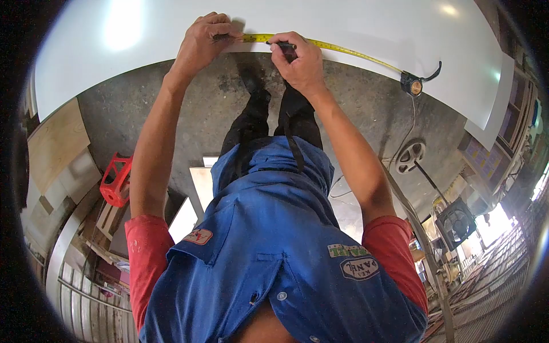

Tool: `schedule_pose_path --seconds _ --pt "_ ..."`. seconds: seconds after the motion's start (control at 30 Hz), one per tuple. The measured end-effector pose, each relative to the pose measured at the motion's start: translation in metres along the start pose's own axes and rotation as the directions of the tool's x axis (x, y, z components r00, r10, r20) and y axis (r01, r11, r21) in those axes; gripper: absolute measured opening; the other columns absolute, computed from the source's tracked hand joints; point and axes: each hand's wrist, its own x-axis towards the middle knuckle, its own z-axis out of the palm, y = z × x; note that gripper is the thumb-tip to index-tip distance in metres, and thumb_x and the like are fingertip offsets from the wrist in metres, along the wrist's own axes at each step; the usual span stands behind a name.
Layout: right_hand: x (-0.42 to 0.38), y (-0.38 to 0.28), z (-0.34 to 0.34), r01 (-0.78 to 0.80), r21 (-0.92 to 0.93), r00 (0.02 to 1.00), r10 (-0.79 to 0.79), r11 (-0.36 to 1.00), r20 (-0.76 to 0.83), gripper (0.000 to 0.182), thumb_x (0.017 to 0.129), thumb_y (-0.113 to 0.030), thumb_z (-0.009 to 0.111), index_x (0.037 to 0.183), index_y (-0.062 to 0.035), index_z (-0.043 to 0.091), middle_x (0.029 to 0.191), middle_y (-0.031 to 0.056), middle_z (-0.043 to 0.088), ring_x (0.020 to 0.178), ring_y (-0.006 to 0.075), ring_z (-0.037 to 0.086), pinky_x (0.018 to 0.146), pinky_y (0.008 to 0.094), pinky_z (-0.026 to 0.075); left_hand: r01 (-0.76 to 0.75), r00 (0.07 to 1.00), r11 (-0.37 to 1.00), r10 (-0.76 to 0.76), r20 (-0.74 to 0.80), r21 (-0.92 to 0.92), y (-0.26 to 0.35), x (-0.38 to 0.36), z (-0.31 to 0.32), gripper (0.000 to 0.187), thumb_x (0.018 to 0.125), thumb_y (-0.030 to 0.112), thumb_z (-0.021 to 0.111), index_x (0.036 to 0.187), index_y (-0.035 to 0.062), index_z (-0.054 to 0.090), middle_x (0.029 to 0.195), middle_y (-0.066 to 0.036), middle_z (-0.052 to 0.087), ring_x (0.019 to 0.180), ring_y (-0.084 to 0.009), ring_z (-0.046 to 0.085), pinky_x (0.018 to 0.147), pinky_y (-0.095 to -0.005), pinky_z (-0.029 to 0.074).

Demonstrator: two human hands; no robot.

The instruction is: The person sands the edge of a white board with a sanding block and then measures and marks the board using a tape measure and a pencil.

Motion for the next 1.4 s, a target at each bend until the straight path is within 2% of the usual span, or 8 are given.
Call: schedule_pose_path --seconds 0.17,0.67,0.93,1.0,1.4 --pt "-0.0008 -0.0013 0.0014 -0.054 0.006 0.998 0.053 0.999 0.014 0.012 0.090 -0.015 0.071 0.099 -0.0091 0.069 0.084 0.0063 0.071 0.066 0.0170 0.067 0.062 0.0295 0.053 -0.002 1.000 1.000 0.002 0.002 -0.008 -0.0007 0.0003 0.0000 0.018 0.073 0.005 0.080 0.091 0.0076 0.078 0.087 -0.004 0.068 0.086 -0.0235 0.063 0.087 -0.0377 0.049" --pt "-0.0006 -0.0005 0.0020 -0.036 -0.076 0.999 0.039 0.996 0.029 0.012 0.088 -0.015 0.072 0.098 -0.0098 0.069 0.089 0.0088 0.072 0.074 0.0243 0.070 0.068 0.0340 0.055 0.015 1.000 0.999 -0.014 0.021 -0.045 0.0014 0.0020 -0.0016 0.013 0.077 0.006 0.079 0.090 0.0072 0.078 0.084 -0.003 0.066 0.084 -0.0229 0.062 0.083 -0.0377 0.050" --pt "0.0002 -0.0013 0.0012 -0.034 -0.088 0.999 0.037 0.996 0.032 0.012 0.088 -0.015 0.072 0.098 -0.0107 0.069 0.089 0.0083 0.072 0.075 0.0237 0.070 0.068 0.0340 0.056 0.001 1.000 1.000 0.000 0.012 -0.028 -0.0009 0.0020 0.0000 0.014 0.076 0.006 0.080 0.090 0.0071 0.078 0.084 -0.004 0.067 0.083 -0.0236 0.062 0.083 -0.0382 0.050" --pt "0.0001 -0.0022 0.0008 -0.032 -0.089 0.999 0.035 0.996 0.036 0.012 0.088 -0.015 0.072 0.098 -0.0108 0.069 0.089 0.0082 0.072 0.075 0.0235 0.070 0.068 0.0338 0.056 0.005 1.000 0.999 -0.006 -0.004 -0.040 -0.0017 0.0020 0.0007 0.009 0.076 0.010 0.078 0.085 0.0111 0.078 0.083 -0.004 0.067 0.085 -0.0267 0.063 0.079 -0.0410 0.048" --pt "0.0011 -0.0017 -0.0013 -0.011 -0.103 0.998 0.017 0.995 0.053 0.012 0.088 -0.015 0.072 0.099 -0.0102 0.070 0.092 0.0077 0.072 0.076 0.0237 0.070 0.069 0.0332 0.056 -0.008 1.000 0.999 0.007 -0.014 -0.046 -0.0033 0.0015 0.0024 0.010 0.076 0.009 0.078 0.086 0.0110 0.078 0.084 -0.005 0.068 0.085 -0.0261 0.063 0.080 -0.0412 0.048"
